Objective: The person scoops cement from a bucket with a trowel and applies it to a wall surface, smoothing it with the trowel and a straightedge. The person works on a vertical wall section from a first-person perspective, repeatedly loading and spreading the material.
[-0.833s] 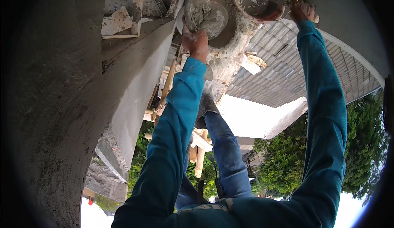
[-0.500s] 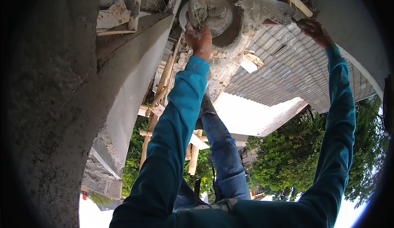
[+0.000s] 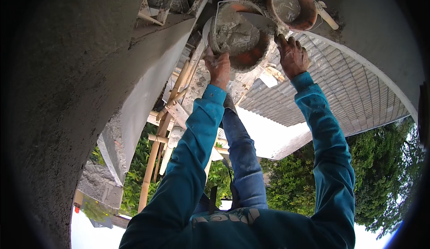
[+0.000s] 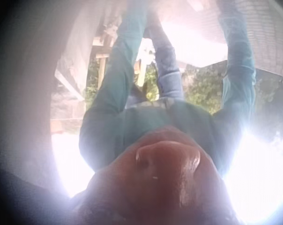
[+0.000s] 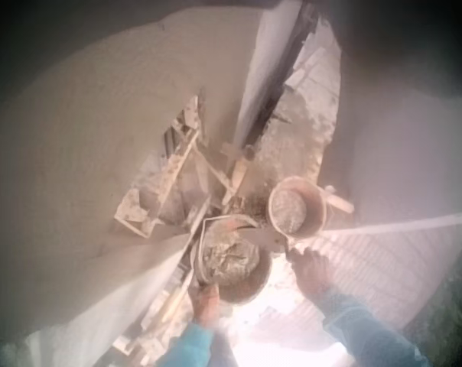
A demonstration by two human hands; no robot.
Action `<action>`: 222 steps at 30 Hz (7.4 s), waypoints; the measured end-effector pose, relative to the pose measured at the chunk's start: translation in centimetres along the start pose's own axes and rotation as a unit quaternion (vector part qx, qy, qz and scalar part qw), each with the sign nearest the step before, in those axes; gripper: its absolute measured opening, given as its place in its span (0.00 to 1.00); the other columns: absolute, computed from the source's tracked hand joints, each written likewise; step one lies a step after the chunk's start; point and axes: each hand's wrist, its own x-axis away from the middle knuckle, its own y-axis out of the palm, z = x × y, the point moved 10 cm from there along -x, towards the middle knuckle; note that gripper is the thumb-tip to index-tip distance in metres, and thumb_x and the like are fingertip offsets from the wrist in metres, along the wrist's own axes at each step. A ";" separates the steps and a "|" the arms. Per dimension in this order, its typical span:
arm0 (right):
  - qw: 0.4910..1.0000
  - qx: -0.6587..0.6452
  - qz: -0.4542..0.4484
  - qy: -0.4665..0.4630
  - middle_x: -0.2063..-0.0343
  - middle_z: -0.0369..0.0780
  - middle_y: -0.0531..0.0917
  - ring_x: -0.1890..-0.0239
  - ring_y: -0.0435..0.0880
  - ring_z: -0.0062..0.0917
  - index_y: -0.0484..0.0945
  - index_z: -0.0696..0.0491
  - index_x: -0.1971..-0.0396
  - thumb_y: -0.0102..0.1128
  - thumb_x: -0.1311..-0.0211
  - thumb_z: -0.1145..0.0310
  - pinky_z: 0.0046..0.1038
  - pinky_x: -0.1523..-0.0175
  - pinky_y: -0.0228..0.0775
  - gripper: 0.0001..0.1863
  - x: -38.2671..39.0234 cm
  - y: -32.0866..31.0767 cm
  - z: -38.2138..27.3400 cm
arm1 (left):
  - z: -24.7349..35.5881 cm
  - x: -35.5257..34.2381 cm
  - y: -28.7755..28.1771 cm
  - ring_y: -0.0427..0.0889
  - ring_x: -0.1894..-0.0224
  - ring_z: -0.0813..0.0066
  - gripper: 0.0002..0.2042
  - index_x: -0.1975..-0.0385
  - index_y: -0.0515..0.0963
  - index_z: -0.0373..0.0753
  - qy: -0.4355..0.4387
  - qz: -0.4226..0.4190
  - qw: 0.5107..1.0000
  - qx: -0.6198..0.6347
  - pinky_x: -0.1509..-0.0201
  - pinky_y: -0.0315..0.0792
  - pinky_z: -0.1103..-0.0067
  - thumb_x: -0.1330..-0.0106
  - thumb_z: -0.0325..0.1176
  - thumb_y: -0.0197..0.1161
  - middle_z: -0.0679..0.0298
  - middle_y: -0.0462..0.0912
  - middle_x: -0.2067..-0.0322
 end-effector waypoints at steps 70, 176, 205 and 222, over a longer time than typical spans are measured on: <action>0.771 -0.242 -0.578 -0.111 0.77 0.37 0.72 0.82 0.73 0.21 0.69 0.54 0.58 0.41 0.29 0.44 0.27 0.80 0.69 0.25 54.8 -19.0 -69.1 | 39.5 66.9 -49.3 0.79 0.58 0.76 0.31 0.37 0.64 0.30 0.235 0.246 0.929 0.148 0.55 0.73 0.82 0.46 0.14 0.50 0.59 0.79 0.53; 0.606 -0.729 0.318 0.009 0.64 0.56 0.80 0.59 0.79 0.56 0.61 0.53 0.49 0.60 0.44 0.71 0.49 0.55 0.69 0.24 40.9 -48.1 -63.0 | 39.8 75.0 -64.9 0.75 0.67 0.57 0.14 0.68 0.68 0.33 0.084 0.408 0.908 0.044 0.63 0.76 0.62 0.60 0.19 0.52 0.58 0.72 0.67; 0.592 -0.728 -0.345 0.022 0.82 0.34 0.70 0.87 0.68 0.17 0.68 0.56 0.60 0.58 0.39 0.74 0.23 0.85 0.63 0.10 56.8 -26.2 -57.8 | 46.8 64.0 -38.2 0.73 0.68 0.73 0.23 0.49 0.72 0.31 0.193 0.160 0.967 -0.041 0.66 0.68 0.79 0.49 0.16 0.50 0.64 0.77 0.65; 0.610 -0.722 0.162 0.284 0.58 0.57 0.78 0.52 0.79 0.49 0.60 0.63 0.53 0.61 0.43 0.68 0.42 0.44 0.69 0.25 40.1 -33.5 -55.1 | 46.8 71.8 -49.6 0.75 0.61 0.57 0.27 0.52 0.65 0.32 0.163 0.291 0.941 -0.062 0.60 0.76 0.67 0.59 0.17 0.49 0.56 0.72 0.60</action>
